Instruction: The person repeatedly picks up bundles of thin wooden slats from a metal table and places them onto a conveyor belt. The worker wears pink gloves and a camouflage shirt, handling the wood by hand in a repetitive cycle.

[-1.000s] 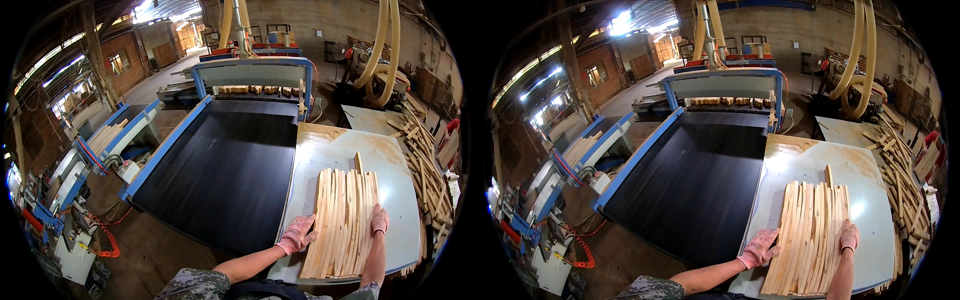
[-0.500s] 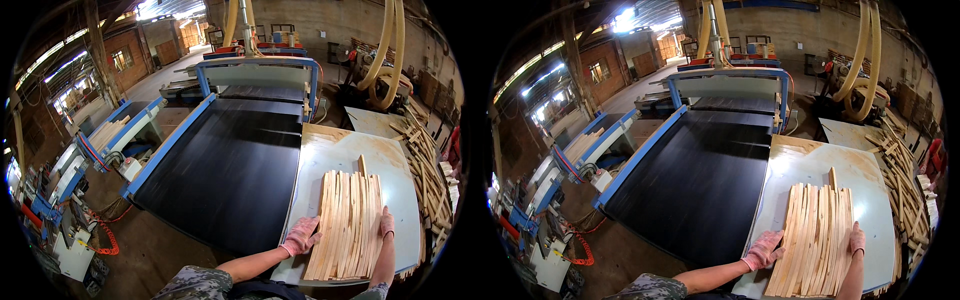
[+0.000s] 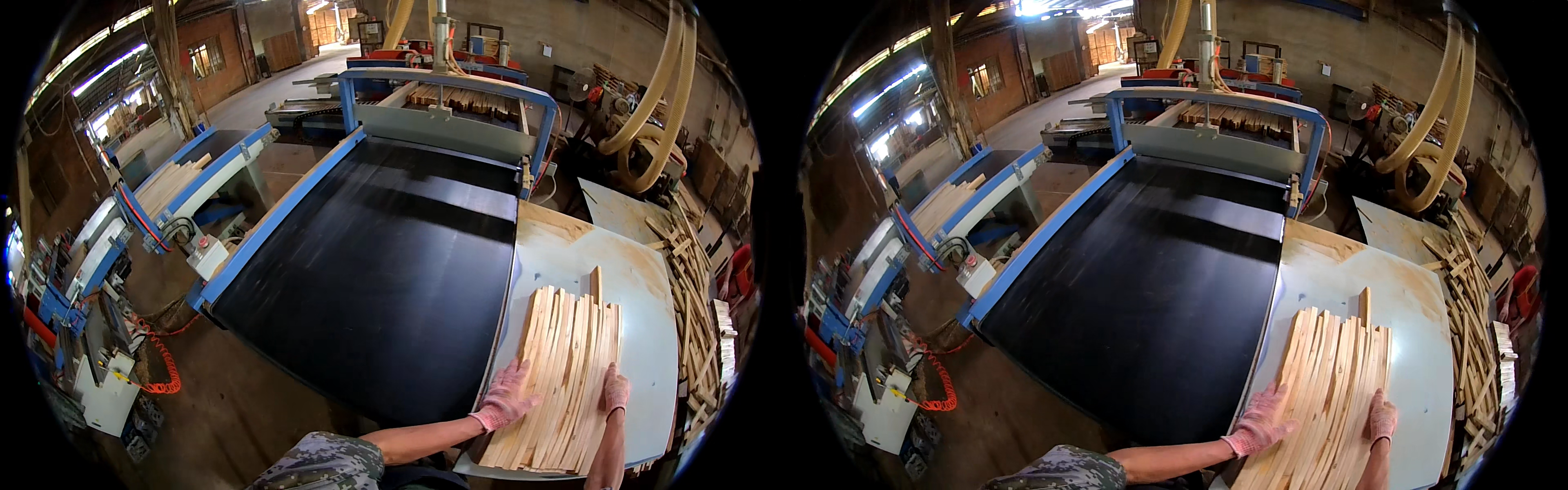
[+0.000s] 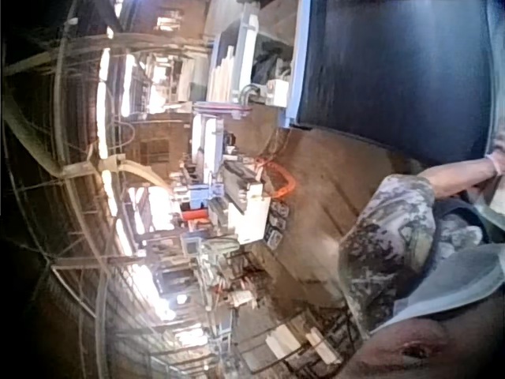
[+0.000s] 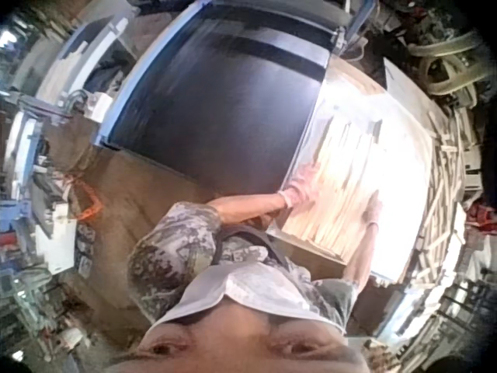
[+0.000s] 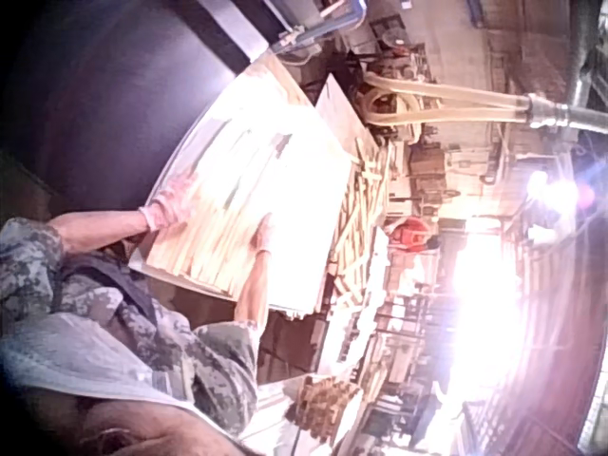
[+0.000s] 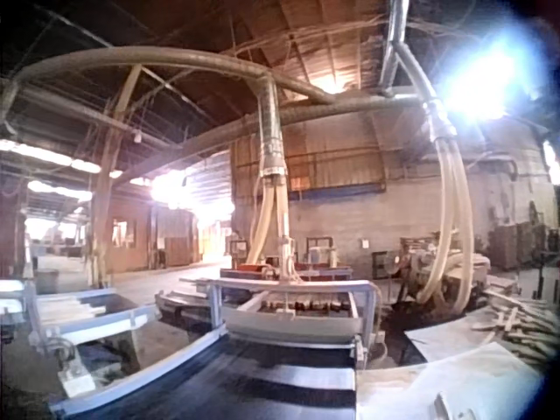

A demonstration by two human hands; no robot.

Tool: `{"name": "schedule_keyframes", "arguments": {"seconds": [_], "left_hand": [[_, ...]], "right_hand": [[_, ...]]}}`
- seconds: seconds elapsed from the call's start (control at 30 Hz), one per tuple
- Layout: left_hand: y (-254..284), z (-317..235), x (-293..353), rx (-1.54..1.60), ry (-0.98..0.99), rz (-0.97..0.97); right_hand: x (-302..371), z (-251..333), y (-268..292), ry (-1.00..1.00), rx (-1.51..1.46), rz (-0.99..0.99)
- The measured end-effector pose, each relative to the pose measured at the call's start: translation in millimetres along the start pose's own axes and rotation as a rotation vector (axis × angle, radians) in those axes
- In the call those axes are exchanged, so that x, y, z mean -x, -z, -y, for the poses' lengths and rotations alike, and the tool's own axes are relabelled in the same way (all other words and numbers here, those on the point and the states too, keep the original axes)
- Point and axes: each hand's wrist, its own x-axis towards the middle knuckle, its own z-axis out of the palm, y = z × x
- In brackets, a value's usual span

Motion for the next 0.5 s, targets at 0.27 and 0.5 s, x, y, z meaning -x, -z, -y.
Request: {"name": "schedule_keyframes", "arguments": {"seconds": [0.27,0.5], "left_hand": [[187,102,26,-0.141,0.054,0.049],[414,223,66,-0.459,0.031,-0.031]], "right_hand": [[139,152,-60,0.181,-0.068,0.079],[316,345,-133,0.307,-0.347,0.466]]}}
